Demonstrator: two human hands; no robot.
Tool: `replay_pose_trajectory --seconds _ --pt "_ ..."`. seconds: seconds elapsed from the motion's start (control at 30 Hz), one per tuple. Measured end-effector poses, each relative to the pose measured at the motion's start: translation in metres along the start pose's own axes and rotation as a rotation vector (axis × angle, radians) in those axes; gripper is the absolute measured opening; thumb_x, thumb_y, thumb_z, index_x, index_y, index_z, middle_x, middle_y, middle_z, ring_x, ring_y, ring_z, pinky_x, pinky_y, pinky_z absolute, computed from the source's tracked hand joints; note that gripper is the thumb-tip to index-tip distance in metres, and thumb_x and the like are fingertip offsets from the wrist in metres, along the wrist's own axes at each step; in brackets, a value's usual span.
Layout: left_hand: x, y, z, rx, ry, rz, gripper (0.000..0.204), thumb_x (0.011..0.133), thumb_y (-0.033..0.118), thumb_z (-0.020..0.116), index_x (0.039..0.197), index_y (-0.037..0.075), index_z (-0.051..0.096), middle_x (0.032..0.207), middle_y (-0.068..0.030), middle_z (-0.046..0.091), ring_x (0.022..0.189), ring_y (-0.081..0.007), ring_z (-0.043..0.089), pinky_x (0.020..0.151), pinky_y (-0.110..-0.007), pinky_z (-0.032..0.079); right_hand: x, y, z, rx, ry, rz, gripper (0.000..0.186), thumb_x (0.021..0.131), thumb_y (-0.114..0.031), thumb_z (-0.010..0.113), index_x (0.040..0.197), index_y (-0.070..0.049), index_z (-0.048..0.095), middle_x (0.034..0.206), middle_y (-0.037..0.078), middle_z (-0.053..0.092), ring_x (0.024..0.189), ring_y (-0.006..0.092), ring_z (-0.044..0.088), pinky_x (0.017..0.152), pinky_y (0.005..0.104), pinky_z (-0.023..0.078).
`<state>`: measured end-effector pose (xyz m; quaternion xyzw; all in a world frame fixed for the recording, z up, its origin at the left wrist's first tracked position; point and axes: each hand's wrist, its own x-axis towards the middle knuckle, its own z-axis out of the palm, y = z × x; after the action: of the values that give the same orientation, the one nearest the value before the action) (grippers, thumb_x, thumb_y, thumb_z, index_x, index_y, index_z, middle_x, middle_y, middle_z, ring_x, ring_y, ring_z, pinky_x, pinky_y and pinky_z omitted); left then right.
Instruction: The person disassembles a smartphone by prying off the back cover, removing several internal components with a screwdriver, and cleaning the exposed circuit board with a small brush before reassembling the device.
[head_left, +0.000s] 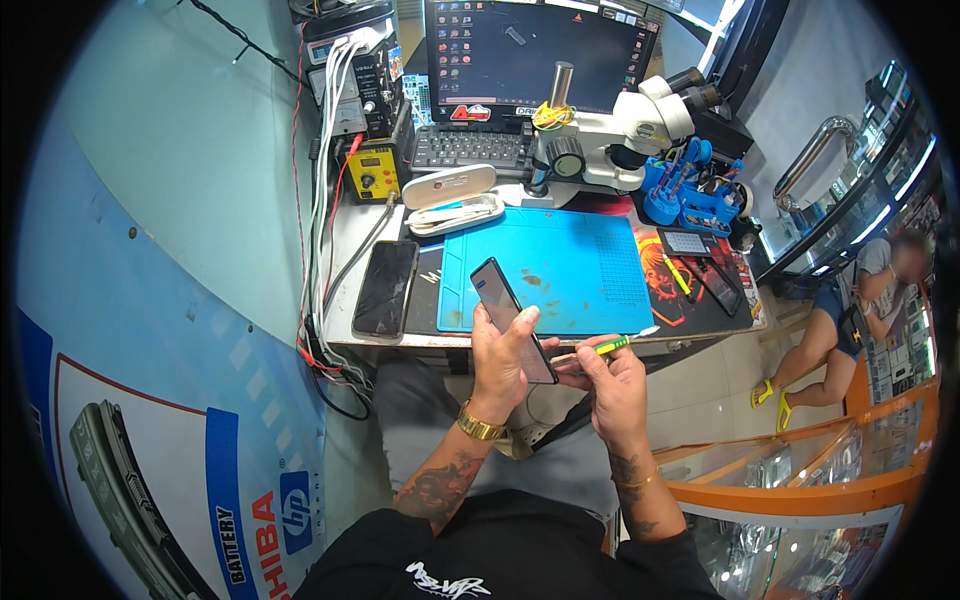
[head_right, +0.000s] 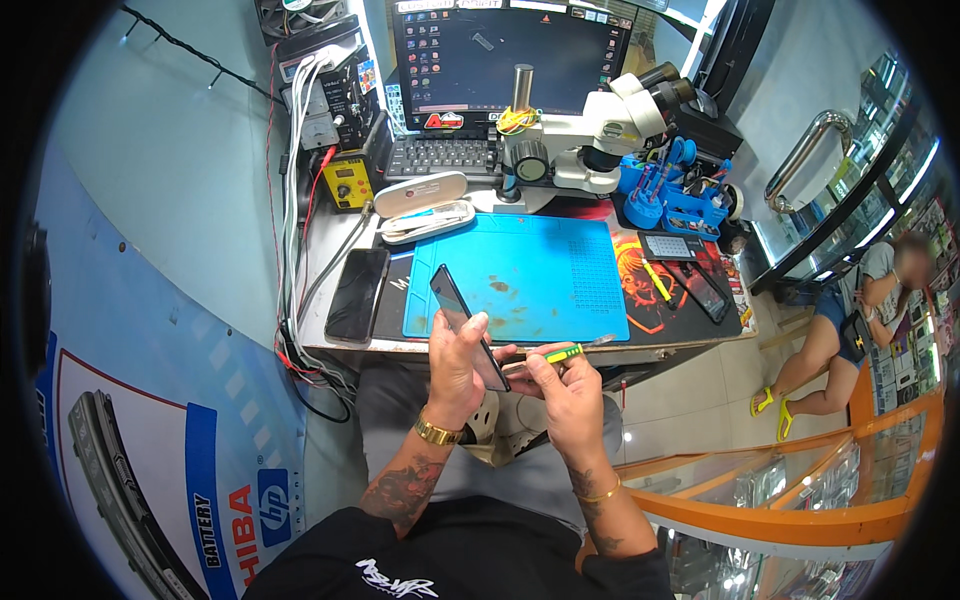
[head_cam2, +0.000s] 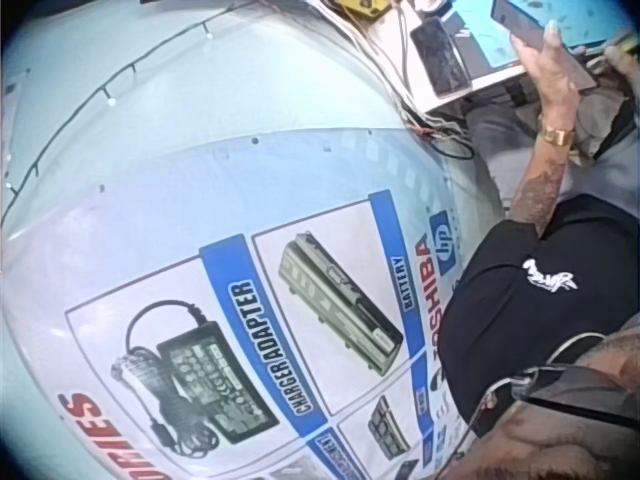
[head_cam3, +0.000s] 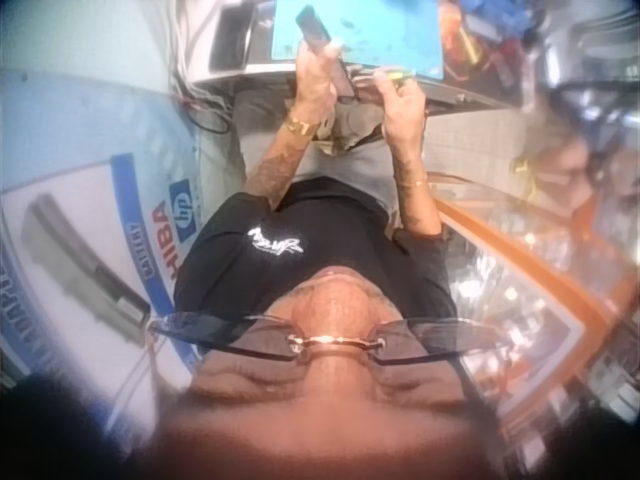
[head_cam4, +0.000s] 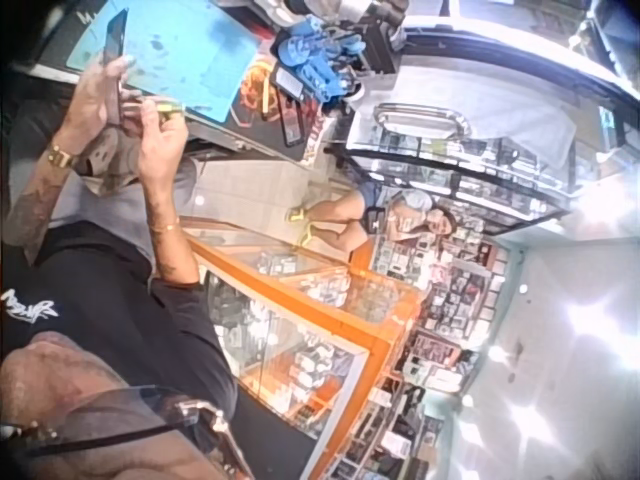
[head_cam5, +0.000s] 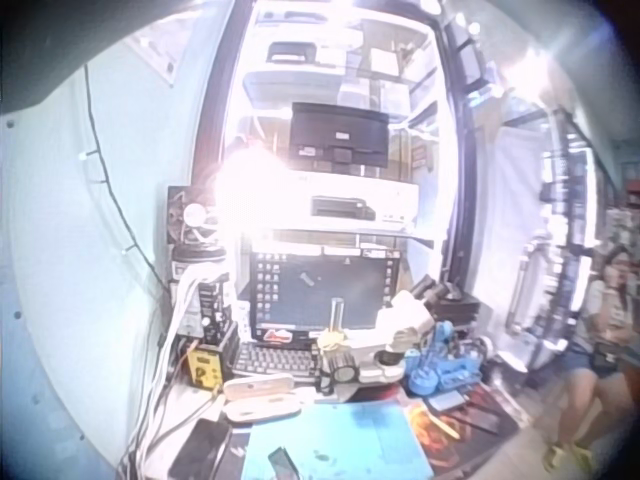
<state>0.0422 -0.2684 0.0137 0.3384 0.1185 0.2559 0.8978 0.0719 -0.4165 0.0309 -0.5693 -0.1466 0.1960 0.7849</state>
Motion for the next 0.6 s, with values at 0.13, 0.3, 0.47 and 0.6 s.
replay_pose_trajectory --seconds 0.13,0.3,0.47,0.6 --pt "-0.001 -0.002 -0.001 0.027 -0.002 0.031 0.041 0.091 0.016 0.075 0.117 0.011 0.043 0.103 -0.0037 0.054 0.091 -0.0131 0.060 0.074 -0.039 0.065 -0.001 -0.003 -0.001 -0.029 0.005 0.009 0.011 0.105 -0.010 0.062 0.109 0.001 0.063 0.102 0.014 0.073 0.092 0.0198 0.074 0.081 0.0354 0.065" --pt "-0.001 -0.006 -0.004 0.081 0.003 0.108 0.047 0.092 0.013 0.074 0.127 0.010 0.042 0.115 -0.0076 0.059 0.097 -0.0163 0.064 0.074 -0.039 0.064 -0.014 0.001 0.012 -0.435 0.074 -0.283 0.008 0.101 -0.003 0.066 0.104 0.004 0.066 0.097 0.013 0.075 0.085 0.0153 0.075 0.077 0.0306 0.061" --pt "0.001 -0.011 -0.008 0.053 0.030 0.175 0.050 0.091 0.000 0.074 0.127 0.007 0.041 0.112 -0.0087 0.060 0.093 -0.0149 0.067 0.070 -0.033 0.065 -0.020 0.003 0.020 -0.654 0.090 -0.477 0.009 0.099 -0.001 0.067 0.104 0.006 0.067 0.095 0.013 0.077 0.081 0.0131 0.074 0.074 0.0293 0.059" --pt "0.002 -0.011 -0.011 0.088 -0.005 0.143 0.049 0.092 0.006 0.072 0.130 0.008 0.041 0.120 -0.0088 0.059 0.101 -0.0181 0.066 0.074 -0.038 0.065 -0.014 0.007 0.007 -0.378 0.054 -0.254 0.008 0.101 -0.004 0.066 0.105 0.002 0.067 0.105 0.016 0.076 0.086 0.0170 0.075 0.077 0.0303 0.061"
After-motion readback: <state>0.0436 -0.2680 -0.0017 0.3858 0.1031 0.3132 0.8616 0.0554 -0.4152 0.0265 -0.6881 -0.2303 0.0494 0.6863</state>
